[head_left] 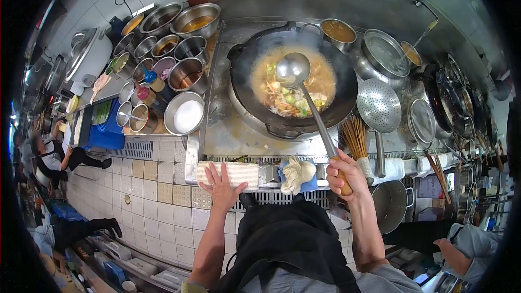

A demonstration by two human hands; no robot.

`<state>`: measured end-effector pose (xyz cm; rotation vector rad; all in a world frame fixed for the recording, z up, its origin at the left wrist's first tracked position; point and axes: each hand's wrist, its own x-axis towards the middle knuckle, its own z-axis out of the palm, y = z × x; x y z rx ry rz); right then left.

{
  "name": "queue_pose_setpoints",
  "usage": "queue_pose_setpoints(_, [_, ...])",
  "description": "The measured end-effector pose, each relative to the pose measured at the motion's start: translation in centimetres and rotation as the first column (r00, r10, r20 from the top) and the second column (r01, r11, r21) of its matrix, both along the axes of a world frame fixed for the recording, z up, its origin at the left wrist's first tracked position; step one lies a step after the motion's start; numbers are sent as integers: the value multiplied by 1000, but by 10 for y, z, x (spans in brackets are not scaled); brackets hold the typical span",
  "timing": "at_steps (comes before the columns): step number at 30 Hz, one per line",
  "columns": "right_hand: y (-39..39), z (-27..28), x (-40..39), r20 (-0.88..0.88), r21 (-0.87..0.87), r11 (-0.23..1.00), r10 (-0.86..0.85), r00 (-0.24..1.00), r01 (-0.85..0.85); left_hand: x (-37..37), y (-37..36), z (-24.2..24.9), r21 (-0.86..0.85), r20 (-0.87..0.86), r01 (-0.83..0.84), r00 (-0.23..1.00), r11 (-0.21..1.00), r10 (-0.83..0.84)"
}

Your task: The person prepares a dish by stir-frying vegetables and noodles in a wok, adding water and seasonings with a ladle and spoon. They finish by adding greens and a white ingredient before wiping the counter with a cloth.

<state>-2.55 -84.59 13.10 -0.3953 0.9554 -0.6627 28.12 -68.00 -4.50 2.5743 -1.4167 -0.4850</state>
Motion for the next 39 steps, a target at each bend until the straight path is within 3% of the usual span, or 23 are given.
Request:
queue_pose_setpoints(4, [-2, -11, -11, 180, 85, 996, -31, 983, 16, 0, 0, -1, 4, 23, 2, 1000, 1000, -2])
queue_pose_setpoints(6, [1, -16, -22, 451, 182, 983, -56, 891, -30, 0, 1, -2, 1, 19, 6, 1000, 1000, -6])
queue_pose_setpoints(7, [5, -12, -25, 500, 183, 982, -60, 864, -37, 0, 1, -2, -1, 26, 5, 1000, 1000, -5])
queue_pose_setpoints(8, [10, -7, -30, 496, 182, 983, -62, 866, -34, 0, 1, -2, -3, 34, 4, 999, 1000, -4])
queue_pose_setpoints(10, [21, 1, -41, 305, 103, 994, -63, 950, 32, 0, 1, -2, -15, 31, 8, 1000, 1000, -7])
queue_pose_setpoints(12, [30, 8, -53, 265, 89, 995, -58, 963, 36, 0, 1, -2, -25, 28, 3, 1000, 1000, -3])
queue_pose_setpoints(14, [39, 20, -61, 52, 41, 998, -57, 997, 55, 0, 1, -1, -22, 15, 6, 1000, 1000, -6])
queue_pose_setpoints(18, [55, 37, -70, -93, -12, 999, -49, 994, 48, 0, 1, -1, -16, 20, 12, 1000, 1000, -11])
queue_pose_setpoints(26, [69, 41, -72, -37, 15, 1000, 1, 999, -1, -1, 0, 2, -2, 9, 12, 1000, 1000, -12])
queue_pose_setpoints(28, [69, 30, -77, 164, 108, 994, -50, 985, 32, -1, 0, 2, 1, 7, 9, 1000, 1000, -9])
queue_pose_setpoints(31, [67, 22, -79, 288, 178, 984, -81, 954, 30, -1, -1, 3, 1, 3, 6, 1000, 1000, -6])
queue_pose_setpoints(35, [64, 22, -71, 289, 170, 985, -53, 956, 3, -1, 0, 3, -10, 5, 6, 1000, 1000, -6])
queue_pose_setpoints(37, [61, 22, -64, 130, 122, 992, -36, 991, 20, -1, -1, 3, -14, 14, 6, 1000, 1000, -6])
queue_pose_setpoints(39, [58, 20, -60, 125, 124, 992, -48, 991, 33, -1, -1, 3, -5, 22, 6, 1000, 1000, -6])
